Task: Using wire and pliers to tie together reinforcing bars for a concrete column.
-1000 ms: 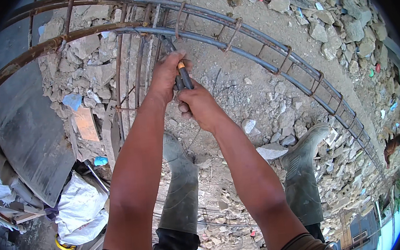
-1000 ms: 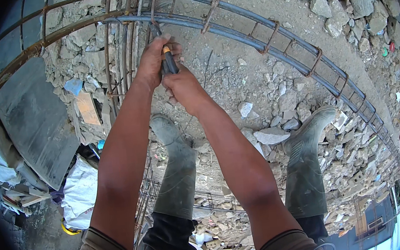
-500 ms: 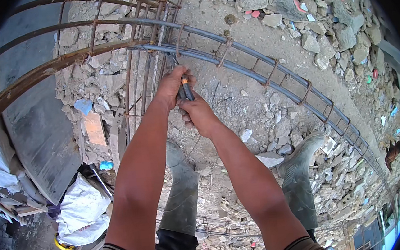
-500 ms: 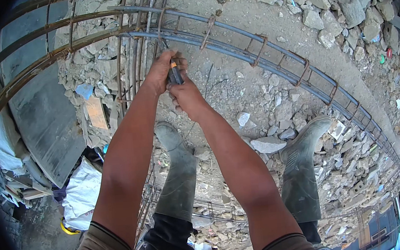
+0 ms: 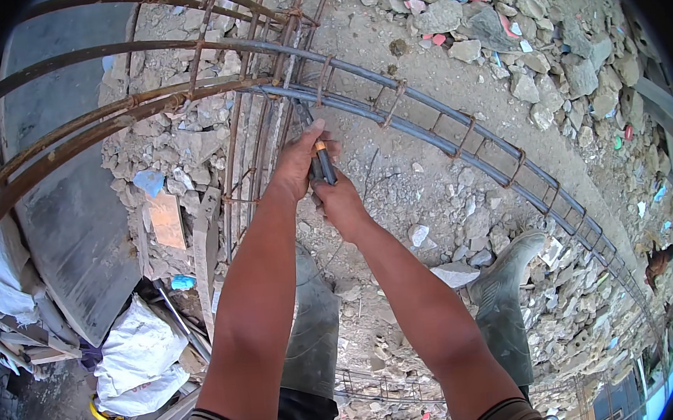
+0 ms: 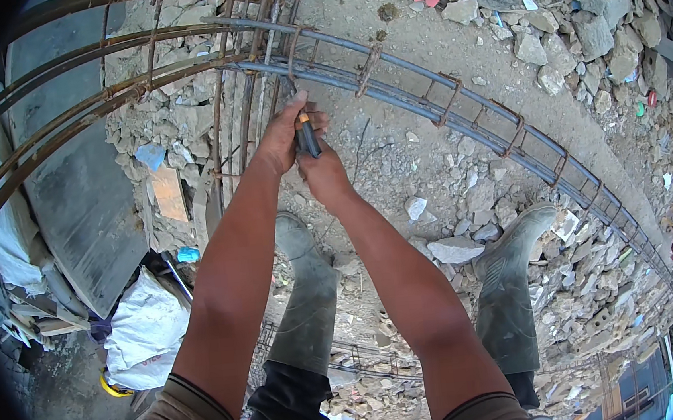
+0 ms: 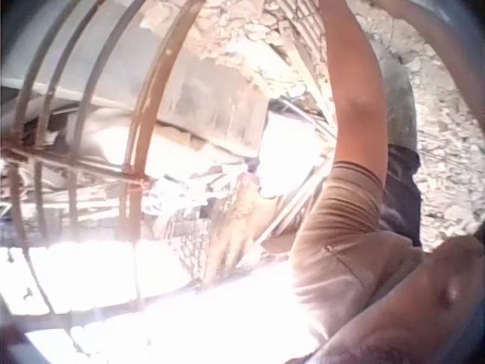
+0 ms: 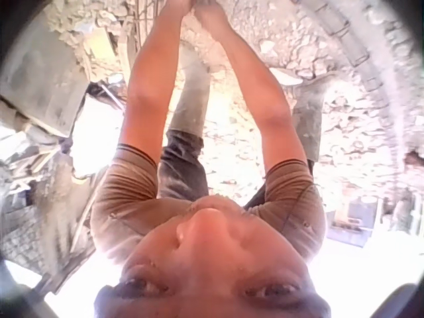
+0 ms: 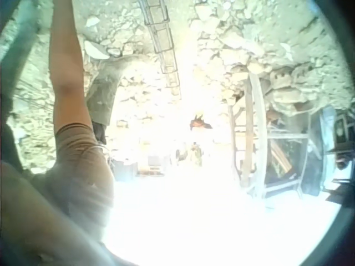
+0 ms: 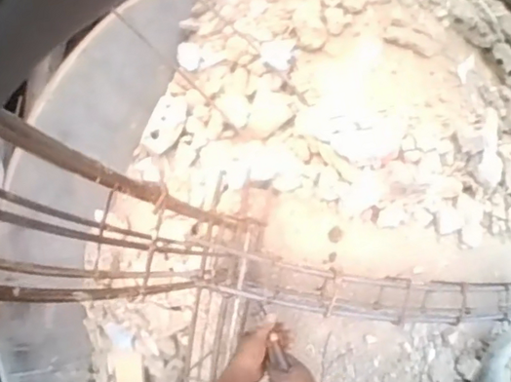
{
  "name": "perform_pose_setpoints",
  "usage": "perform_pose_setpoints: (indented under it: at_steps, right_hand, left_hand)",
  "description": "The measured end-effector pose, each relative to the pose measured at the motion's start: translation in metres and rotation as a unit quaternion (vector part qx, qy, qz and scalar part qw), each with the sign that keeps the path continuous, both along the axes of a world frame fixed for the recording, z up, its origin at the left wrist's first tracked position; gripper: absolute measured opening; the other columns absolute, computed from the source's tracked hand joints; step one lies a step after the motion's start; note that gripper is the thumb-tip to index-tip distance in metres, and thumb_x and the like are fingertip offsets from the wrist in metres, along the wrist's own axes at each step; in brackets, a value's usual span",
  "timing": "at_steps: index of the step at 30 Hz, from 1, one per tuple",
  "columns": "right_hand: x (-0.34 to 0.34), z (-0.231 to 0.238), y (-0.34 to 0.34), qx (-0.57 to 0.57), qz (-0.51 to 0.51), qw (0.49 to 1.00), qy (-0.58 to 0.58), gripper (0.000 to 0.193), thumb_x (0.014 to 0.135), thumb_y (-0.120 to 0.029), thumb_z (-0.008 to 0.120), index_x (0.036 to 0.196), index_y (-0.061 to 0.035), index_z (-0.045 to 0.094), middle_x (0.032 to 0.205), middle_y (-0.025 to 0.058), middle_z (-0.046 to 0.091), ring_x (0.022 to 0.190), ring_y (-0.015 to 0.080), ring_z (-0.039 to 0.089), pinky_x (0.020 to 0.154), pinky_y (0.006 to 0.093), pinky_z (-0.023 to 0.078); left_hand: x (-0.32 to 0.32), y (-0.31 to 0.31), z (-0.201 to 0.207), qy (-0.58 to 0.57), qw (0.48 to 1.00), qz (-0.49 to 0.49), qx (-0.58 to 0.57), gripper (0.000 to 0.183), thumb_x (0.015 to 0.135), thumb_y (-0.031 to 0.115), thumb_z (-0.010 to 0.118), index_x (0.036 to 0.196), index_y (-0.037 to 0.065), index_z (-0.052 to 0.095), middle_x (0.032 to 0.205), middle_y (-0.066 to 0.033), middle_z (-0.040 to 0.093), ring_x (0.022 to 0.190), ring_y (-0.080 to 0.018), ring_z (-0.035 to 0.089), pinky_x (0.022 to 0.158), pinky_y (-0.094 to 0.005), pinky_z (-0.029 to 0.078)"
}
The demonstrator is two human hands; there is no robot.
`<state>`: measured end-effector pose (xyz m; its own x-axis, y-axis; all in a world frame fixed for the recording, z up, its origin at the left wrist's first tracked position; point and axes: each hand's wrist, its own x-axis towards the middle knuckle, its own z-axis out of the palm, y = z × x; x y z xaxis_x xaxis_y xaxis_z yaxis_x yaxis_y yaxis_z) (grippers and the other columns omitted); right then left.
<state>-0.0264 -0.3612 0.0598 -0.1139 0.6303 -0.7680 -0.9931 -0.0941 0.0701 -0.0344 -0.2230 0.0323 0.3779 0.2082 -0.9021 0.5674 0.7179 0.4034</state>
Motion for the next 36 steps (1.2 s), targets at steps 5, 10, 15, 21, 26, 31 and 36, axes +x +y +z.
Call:
perform_pose_setpoints:
  at_steps: [5, 10, 15, 21, 26, 31, 36]
  right_hand:
    - [0.006, 0.026, 0.019, -0.204, 0.331, 0.781, -0.488, 0.058, 0.088, -0.022, 0.055, 0.142, -0.0071, 0.04, 0.102, 0.0298, 0.066, 0.092, 0.0429, 0.066, 0.08, 0.0494, 0.052]
    - [0.033, 0.014, -0.016, -0.152, 0.383, 0.782, -0.468, 0.073, 0.083, -0.019, 0.053, 0.152, -0.0106, 0.029, 0.104, 0.0277, 0.065, 0.094, 0.0409, 0.065, 0.082, 0.0455, 0.05]
    - [0.009, -0.01, -0.038, -0.142, 0.365, 0.702, -0.595, 0.072, 0.083, -0.015, 0.053, 0.152, -0.0159, 0.031, 0.106, 0.0278, 0.063, 0.094, 0.0414, 0.064, 0.084, 0.0464, 0.051]
    - [-0.009, 0.009, -0.05, -0.176, 0.369, 0.732, -0.545, 0.069, 0.083, -0.01, 0.054, 0.15, -0.0104, 0.035, 0.125, 0.0269, 0.058, 0.107, 0.0429, 0.06, 0.094, 0.0451, 0.048]
    - [0.01, -0.003, -0.022, -0.182, 0.326, 0.698, -0.61, 0.066, 0.082, -0.01, 0.055, 0.146, -0.0113, 0.042, 0.124, 0.0267, 0.059, 0.108, 0.0428, 0.059, 0.093, 0.0461, 0.048]
    - [0.017, 0.002, -0.017, -0.194, 0.322, 0.718, -0.586, 0.062, 0.083, -0.013, 0.055, 0.144, -0.0115, 0.044, 0.113, 0.0273, 0.061, 0.102, 0.0443, 0.06, 0.091, 0.0481, 0.049]
    - [-0.004, 0.042, -0.067, -0.145, 0.417, 0.688, -0.576, 0.063, 0.083, -0.018, 0.058, 0.143, -0.0095, 0.043, 0.113, 0.0235, 0.059, 0.094, 0.043, 0.064, 0.085, 0.0501, 0.051]
  left_hand:
    - [-0.105, -0.05, -0.02, 0.108, 0.952, -0.025, 0.286, 0.053, 0.097, 0.05, 0.052, 0.116, 0.001, 0.062, 0.099, -0.0062, 0.066, 0.089, -0.0141, 0.059, 0.08, -0.0332, 0.047]
    - [-0.112, -0.092, 0.004, 0.109, 0.986, -0.06, 0.108, 0.042, 0.1, 0.038, 0.045, 0.116, 0.003, 0.061, 0.099, -0.0047, 0.066, 0.085, -0.0149, 0.058, 0.077, -0.0311, 0.046]
    - [-0.119, -0.097, -0.004, 0.083, 0.985, -0.145, 0.035, 0.036, 0.098, 0.031, 0.053, 0.115, 0.0, 0.062, 0.102, -0.01, 0.068, 0.085, -0.0159, 0.06, 0.079, -0.0328, 0.048]
    - [-0.139, -0.101, 0.014, 0.069, 0.956, -0.283, 0.007, 0.025, 0.095, 0.02, 0.058, 0.105, -0.001, 0.066, 0.078, -0.0042, 0.064, 0.069, -0.0136, 0.055, 0.068, -0.0291, 0.046]
    - [-0.139, -0.111, 0.032, 0.089, 0.946, -0.302, 0.069, 0.026, 0.095, 0.02, 0.056, 0.106, -0.001, 0.066, 0.077, -0.0068, 0.065, 0.067, -0.0141, 0.055, 0.065, -0.0302, 0.045]
    - [-0.145, -0.12, 0.017, 0.036, 0.951, -0.269, 0.146, 0.026, 0.096, 0.016, 0.051, 0.114, 0.001, 0.062, 0.075, -0.0061, 0.062, 0.068, -0.0133, 0.056, 0.064, -0.0302, 0.045]
    - [-0.16, -0.096, 0.077, 0.084, 0.888, -0.361, 0.271, 0.028, 0.094, 0.013, 0.049, 0.117, 0.004, 0.063, 0.074, -0.0096, 0.062, 0.066, -0.0167, 0.057, 0.064, -0.0329, 0.046]
